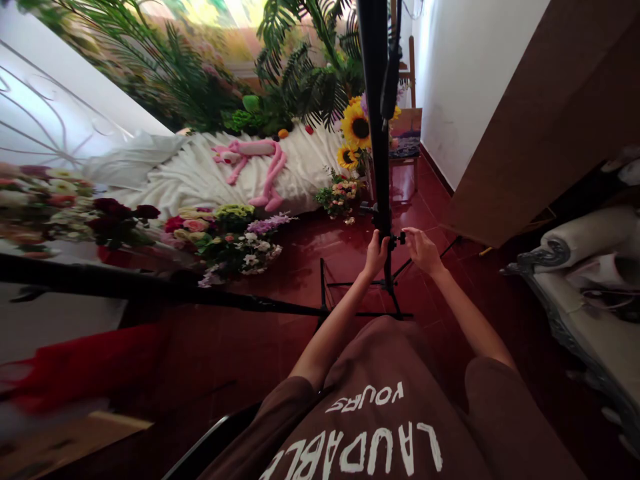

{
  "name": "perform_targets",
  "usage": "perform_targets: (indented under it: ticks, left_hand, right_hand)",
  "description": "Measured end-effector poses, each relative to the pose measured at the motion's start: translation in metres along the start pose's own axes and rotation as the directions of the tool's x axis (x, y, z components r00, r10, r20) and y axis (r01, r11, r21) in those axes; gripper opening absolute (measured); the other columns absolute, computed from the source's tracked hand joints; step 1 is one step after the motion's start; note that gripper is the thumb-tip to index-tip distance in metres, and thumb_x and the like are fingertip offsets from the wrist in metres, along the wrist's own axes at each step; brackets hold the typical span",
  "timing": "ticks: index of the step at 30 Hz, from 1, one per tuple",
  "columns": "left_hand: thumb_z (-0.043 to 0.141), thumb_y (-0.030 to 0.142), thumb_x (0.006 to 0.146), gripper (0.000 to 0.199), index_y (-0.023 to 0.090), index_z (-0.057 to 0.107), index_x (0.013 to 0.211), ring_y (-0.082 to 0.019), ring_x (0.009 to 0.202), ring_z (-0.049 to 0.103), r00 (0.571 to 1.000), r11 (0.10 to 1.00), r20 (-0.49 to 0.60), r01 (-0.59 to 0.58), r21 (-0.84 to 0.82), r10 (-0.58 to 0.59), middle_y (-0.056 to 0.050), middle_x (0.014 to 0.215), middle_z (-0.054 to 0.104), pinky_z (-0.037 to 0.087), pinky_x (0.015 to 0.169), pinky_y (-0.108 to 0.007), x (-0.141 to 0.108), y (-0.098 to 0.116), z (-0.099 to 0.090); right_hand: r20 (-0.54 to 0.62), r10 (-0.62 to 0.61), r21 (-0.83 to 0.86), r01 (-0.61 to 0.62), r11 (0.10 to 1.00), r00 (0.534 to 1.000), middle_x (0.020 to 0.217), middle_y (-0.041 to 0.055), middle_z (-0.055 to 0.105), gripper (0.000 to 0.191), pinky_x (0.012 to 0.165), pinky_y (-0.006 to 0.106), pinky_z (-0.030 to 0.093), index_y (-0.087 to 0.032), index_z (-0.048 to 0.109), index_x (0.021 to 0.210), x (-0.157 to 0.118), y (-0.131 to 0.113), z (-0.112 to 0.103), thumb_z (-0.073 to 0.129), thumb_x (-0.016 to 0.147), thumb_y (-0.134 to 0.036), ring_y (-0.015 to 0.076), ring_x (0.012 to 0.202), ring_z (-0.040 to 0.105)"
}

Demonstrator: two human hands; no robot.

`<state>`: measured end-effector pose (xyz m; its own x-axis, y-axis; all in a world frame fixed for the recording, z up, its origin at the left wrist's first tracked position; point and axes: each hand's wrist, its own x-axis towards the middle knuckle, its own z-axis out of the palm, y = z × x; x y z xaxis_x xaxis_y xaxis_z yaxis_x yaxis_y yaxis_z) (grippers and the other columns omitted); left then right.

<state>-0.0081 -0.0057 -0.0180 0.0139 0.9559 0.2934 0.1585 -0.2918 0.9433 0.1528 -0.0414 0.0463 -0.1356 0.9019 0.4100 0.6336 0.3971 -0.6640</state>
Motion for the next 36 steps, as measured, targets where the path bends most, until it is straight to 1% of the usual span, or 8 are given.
perform_targets:
  ticks: [4,8,15,18,21,24,31,36]
  left_hand:
    - [0.050,0.050,0.089,0.040,0.018,0.055,0.111,-0.016,0.083,0.061,0.999,1.000,-0.042,0.010,0.006,-0.010,-0.009,0.094,0.065,0.046,0.077,-0.027,0.000,-0.002,0.001]
    - [0.049,0.048,0.090,0.039,0.018,0.054,0.114,-0.016,0.082,0.061,1.000,1.000,-0.016,0.004,0.019,-0.004,-0.009,0.093,0.065,0.047,0.076,-0.027,0.000,-0.002,0.000]
    - [0.048,0.049,0.091,0.040,0.017,0.054,0.114,-0.014,0.078,0.060,1.000,1.000,-0.008,-0.004,0.022,0.004,-0.008,0.090,0.064,0.046,0.074,-0.026,0.000,0.000,-0.001]
    - [0.048,0.050,0.090,0.040,0.017,0.054,0.113,-0.015,0.079,0.061,1.000,1.000,0.002,0.000,0.016,0.000,-0.008,0.091,0.064,0.046,0.074,-0.027,0.000,-0.001,-0.001]
    - [0.050,0.049,0.089,0.039,0.018,0.055,0.112,-0.017,0.086,0.062,1.000,1.000,-0.014,0.006,0.012,-0.006,-0.009,0.093,0.065,0.046,0.079,-0.029,0.000,-0.002,-0.001]
    - [0.051,0.048,0.089,0.038,0.019,0.055,0.114,-0.017,0.088,0.062,1.000,1.000,-0.002,0.023,0.003,-0.023,-0.008,0.092,0.066,0.047,0.081,-0.029,0.000,-0.001,-0.002]
    - [0.049,0.047,0.090,0.047,0.020,0.049,0.128,-0.018,0.103,0.062,0.998,0.998,0.053,0.021,-0.061,-0.018,-0.012,0.117,0.063,0.048,0.089,-0.031,-0.009,-0.013,-0.008]
    - [0.044,0.049,0.092,0.041,0.016,0.060,0.112,-0.019,0.108,0.061,0.976,0.976,0.042,0.213,0.050,-0.215,-0.014,0.116,0.064,0.045,0.097,-0.037,-0.073,-0.065,-0.045]
  right_hand:
    - [0.068,0.031,0.019,-0.032,0.999,0.997,0.132,0.0103,0.057,0.036,0.112,0.045,0.035,-0.024,0.052,0.126,-0.010,0.007,0.004,0.048,0.091,-0.031,0.0238,0.127,0.050]
    - [0.039,0.072,0.115,-0.076,0.991,0.997,0.127,0.0108,0.059,0.033,0.108,0.043,0.037,-0.024,0.054,0.122,-0.011,0.010,0.014,0.050,0.091,-0.036,0.0231,0.122,0.053]
    - [-0.077,0.347,0.355,-0.299,0.886,0.935,0.083,0.0007,0.065,0.025,0.080,0.030,0.051,-0.024,0.051,0.107,0.003,0.001,0.029,0.053,0.090,-0.042,0.0148,0.077,0.064]
    - [-0.002,0.538,0.499,-0.465,0.731,0.843,0.066,-0.0048,0.059,0.022,0.053,0.021,0.047,-0.024,0.047,0.103,0.018,-0.004,0.031,0.057,0.088,-0.037,0.0102,0.053,0.057]
    - [0.180,0.730,0.573,-0.673,0.467,0.660,0.055,-0.0074,0.053,0.016,0.035,0.016,0.032,-0.021,0.046,0.095,0.034,-0.006,0.027,0.060,0.086,-0.023,0.0065,0.038,0.046]
    - [0.354,0.776,0.612,-0.757,0.229,0.521,0.048,-0.0081,0.048,0.010,0.032,0.013,0.025,-0.018,0.050,0.083,0.044,-0.005,0.022,0.057,0.086,-0.012,0.0029,0.033,0.037]
    - [0.453,0.798,0.722,-0.688,-0.067,0.398,0.053,-0.0031,0.057,0.017,0.041,0.014,0.042,-0.018,0.053,0.074,0.020,0.001,0.038,0.049,0.091,-0.018,0.0047,0.039,0.048]
    - [0.553,0.760,0.669,-0.726,-0.159,0.343,0.058,-0.0013,0.064,0.016,0.051,0.019,0.050,-0.018,0.057,0.082,-0.014,-0.001,0.072,0.045,0.092,-0.018,0.0081,0.047,0.058]
